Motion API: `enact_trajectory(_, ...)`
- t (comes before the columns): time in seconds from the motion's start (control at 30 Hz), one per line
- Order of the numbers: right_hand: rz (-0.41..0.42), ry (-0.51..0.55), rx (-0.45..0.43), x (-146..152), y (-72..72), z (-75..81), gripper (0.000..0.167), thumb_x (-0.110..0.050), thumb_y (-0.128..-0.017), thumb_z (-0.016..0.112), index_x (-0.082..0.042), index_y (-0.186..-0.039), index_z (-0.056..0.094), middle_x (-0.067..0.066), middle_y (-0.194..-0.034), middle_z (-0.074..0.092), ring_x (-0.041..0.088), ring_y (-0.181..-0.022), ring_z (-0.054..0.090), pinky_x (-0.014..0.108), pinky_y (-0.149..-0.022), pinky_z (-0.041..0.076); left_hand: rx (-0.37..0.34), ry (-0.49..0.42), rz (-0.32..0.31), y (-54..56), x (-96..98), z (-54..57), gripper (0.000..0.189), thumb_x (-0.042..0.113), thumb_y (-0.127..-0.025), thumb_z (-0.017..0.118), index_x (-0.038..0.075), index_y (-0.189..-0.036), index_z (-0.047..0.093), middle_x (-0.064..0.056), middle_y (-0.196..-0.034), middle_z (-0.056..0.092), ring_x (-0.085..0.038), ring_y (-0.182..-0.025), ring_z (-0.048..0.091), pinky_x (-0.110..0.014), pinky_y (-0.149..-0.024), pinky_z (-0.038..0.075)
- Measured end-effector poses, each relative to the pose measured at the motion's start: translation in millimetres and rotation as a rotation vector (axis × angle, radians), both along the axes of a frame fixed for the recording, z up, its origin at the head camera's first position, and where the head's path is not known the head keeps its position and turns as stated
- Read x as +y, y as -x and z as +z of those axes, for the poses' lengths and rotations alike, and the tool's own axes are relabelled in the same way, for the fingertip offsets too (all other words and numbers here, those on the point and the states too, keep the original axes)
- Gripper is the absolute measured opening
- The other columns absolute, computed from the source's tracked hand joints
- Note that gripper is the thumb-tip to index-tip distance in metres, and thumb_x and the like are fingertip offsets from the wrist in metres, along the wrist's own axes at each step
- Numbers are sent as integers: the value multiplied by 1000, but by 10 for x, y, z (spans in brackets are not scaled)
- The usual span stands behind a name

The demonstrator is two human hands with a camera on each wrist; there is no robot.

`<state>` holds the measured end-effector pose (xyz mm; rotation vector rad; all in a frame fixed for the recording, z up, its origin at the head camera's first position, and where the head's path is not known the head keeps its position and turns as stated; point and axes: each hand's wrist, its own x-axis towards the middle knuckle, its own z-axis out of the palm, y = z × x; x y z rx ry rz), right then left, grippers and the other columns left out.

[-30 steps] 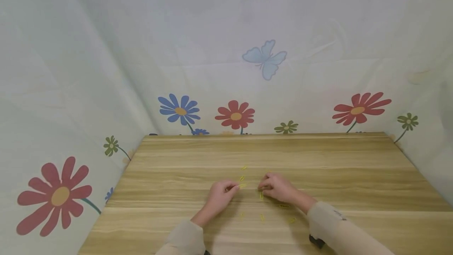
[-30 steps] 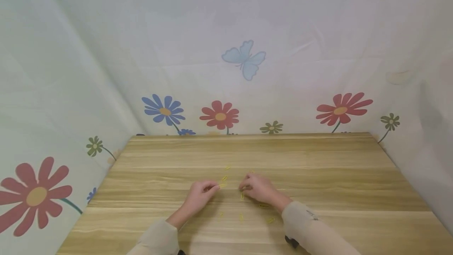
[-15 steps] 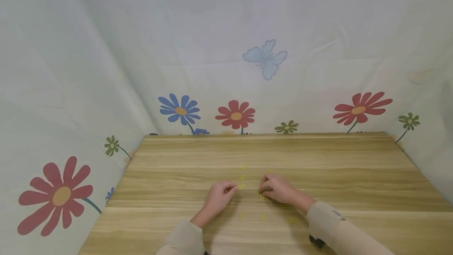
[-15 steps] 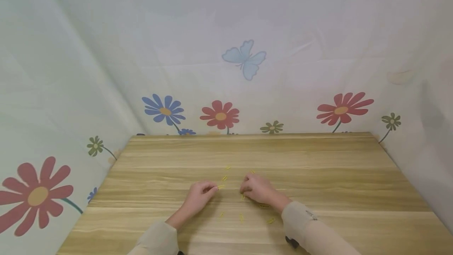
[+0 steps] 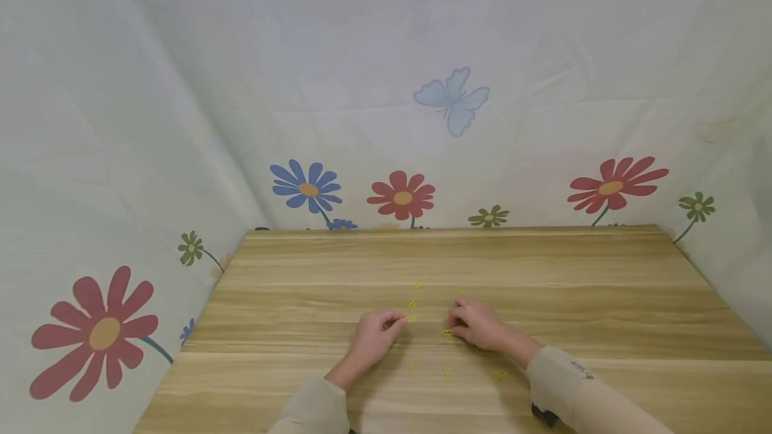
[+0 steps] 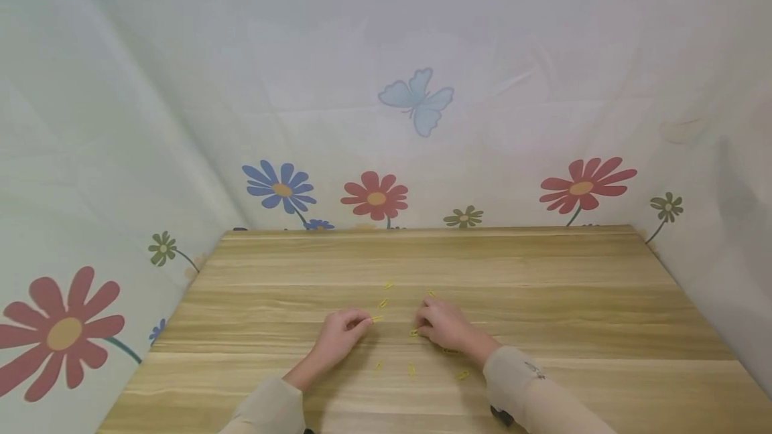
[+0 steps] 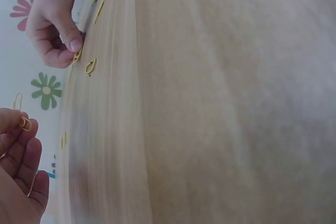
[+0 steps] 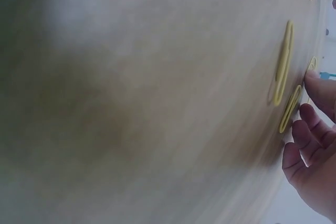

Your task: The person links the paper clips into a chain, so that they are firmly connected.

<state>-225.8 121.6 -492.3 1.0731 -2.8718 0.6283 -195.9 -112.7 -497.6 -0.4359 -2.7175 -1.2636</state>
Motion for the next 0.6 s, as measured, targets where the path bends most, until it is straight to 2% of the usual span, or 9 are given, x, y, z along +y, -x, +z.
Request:
enact_trajectory(0.27,-18,4,-8,3,1,-38,12,-18,-78,65,-19,-72,55,-9,-74,47,3,-65,42,20,-57,36,15,-7,-5,-10,13,-8,17,21,-85,57,8,-90,67,-3,-88,68,-16,-83,61,-23,-70,48)
enact_trajectory(0.4,-47,70,-80,15,-4,-38,10,-14,-80,63,-17,-74,56,-9,-73,51,2,-64,43,19,-57,38,12,-11,-10,-17,23,0,17,22,-85,57,8,-90,67,-3,-88,68,-16,-83,62,-23,-70,49)
enact_trajectory(0.6,-98,188,-184,41,26,-7,8,-9,-83,59,-12,-76,56,-6,-71,54,3,-63,44,19,-56,39,-33,-20,-4,-17,47,34,19,24,-86,56,9,-91,67,-1,-88,68,-14,-83,61,-23,-70,48)
